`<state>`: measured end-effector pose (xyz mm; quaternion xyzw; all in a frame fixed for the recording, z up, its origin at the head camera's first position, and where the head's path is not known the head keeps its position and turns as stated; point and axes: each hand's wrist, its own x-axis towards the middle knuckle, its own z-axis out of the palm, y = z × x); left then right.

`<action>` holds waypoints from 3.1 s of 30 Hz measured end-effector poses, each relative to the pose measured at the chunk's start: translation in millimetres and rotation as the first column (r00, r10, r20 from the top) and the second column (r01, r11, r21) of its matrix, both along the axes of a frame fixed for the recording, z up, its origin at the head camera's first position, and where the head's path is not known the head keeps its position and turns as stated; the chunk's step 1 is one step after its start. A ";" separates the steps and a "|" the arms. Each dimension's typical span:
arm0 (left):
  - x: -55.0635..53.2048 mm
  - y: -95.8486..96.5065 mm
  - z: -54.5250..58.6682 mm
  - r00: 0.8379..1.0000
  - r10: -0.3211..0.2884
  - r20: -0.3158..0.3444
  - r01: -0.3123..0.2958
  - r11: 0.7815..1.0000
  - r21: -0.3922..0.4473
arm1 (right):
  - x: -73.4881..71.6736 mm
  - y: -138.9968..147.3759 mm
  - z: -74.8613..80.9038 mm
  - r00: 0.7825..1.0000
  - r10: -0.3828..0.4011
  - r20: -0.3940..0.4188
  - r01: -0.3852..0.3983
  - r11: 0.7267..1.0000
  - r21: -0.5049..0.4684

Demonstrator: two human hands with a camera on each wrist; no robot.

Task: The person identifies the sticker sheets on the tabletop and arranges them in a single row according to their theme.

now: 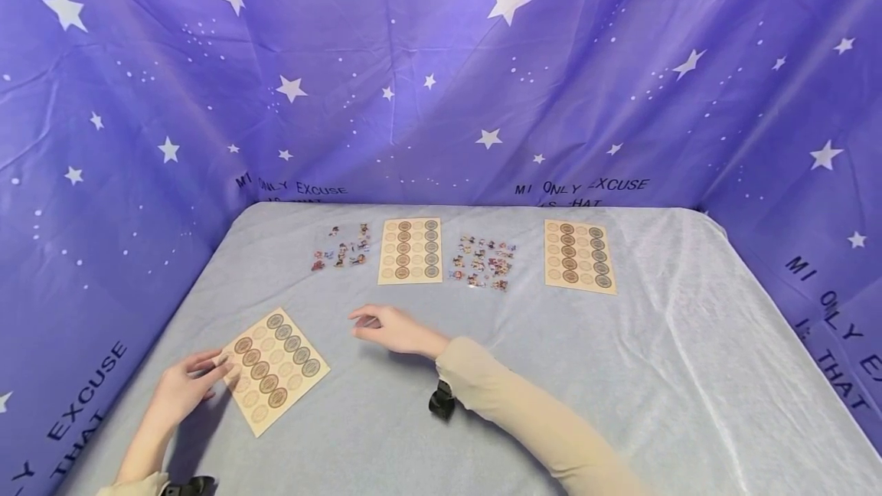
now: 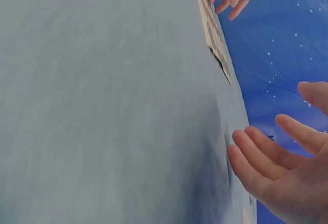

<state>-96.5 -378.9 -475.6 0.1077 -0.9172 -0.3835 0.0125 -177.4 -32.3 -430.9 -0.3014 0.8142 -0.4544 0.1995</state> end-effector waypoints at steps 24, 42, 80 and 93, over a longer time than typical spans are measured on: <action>11.1 20.0 36.9 0.985 -0.023 0.173 -0.062 0.882 0.468 | 12.8 -54.1 -11.6 0.970 -0.056 0.235 0.087 0.989 -0.123; 7.7 27.9 30.5 0.979 -0.095 0.178 -0.044 0.760 0.649 | 31.3 -74.3 -19.8 0.948 -0.176 0.264 0.227 0.957 -0.181; -77.2 40.0 50.5 0.973 -0.041 0.227 -0.035 0.946 0.323 | 30.9 -99.6 -16.6 0.700 -0.343 0.626 0.602 0.756 -0.258; -80.1 29.8 48.4 0.974 -0.049 0.222 -0.014 0.961 0.277 | 32.6 -110.1 -23.2 0.679 -0.312 0.665 0.621 0.727 -0.293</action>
